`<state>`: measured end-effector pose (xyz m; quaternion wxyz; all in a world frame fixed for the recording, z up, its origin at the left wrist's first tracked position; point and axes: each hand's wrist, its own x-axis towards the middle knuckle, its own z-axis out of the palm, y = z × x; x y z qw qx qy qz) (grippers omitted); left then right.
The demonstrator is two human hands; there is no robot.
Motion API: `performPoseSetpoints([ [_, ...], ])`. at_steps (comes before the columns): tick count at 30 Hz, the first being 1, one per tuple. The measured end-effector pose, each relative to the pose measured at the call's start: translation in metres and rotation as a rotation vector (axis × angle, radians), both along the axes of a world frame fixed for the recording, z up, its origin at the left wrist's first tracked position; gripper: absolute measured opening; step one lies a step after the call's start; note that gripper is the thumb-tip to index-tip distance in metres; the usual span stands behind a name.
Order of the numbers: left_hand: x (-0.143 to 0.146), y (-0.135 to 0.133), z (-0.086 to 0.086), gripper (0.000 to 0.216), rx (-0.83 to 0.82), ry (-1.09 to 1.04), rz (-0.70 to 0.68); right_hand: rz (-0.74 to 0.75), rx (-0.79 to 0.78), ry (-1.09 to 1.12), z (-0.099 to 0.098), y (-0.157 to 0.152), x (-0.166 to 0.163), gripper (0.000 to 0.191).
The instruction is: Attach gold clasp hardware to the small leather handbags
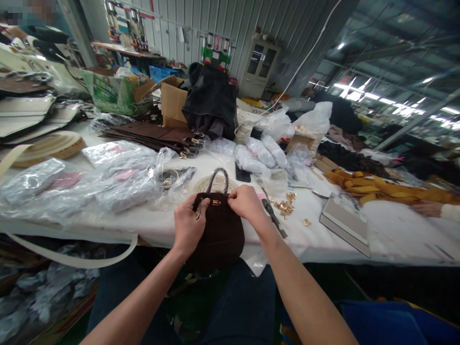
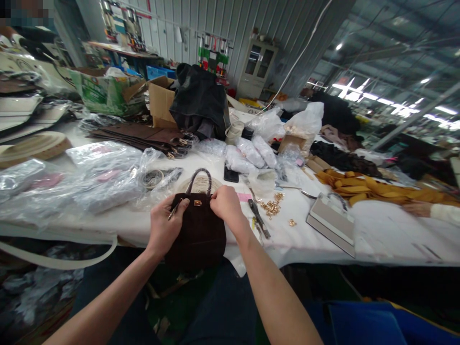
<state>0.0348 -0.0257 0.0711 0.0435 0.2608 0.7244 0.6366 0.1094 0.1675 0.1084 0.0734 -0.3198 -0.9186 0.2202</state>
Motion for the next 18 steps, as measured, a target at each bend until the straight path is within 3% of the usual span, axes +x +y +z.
performPoseSetpoints([
  [2,-0.002,0.0,-0.002,0.023,0.006,-0.008,0.004,0.031,0.071,0.044,-0.005,-0.004,0.004,0.021],
  [5,-0.007,0.002,-0.008,0.025,0.069,-0.118,-0.006,0.128,0.04,0.185,-0.017,-0.007,0.02,0.022],
  [7,-0.011,0.003,-0.013,0.028,0.14,-0.247,-0.02,0.065,0.023,0.325,-0.027,-0.008,0.036,0.027],
  [8,-0.013,0.004,-0.015,0.031,0.173,-0.31,-0.027,-0.027,0.027,0.398,-0.032,-0.009,0.043,0.039],
  [12,-0.016,0.003,-0.02,0.04,0.281,-0.511,-0.079,-0.417,0.033,0.548,-0.051,-0.016,0.058,0.122],
  [14,-0.017,0.004,-0.021,0.043,0.343,-0.617,-0.114,-0.485,-0.031,0.547,-0.055,-0.018,0.058,0.137],
  [18,-0.015,0.003,-0.014,0.052,0.419,-0.766,-0.143,-0.515,-0.293,0.649,-0.051,-0.019,0.058,0.141],
])
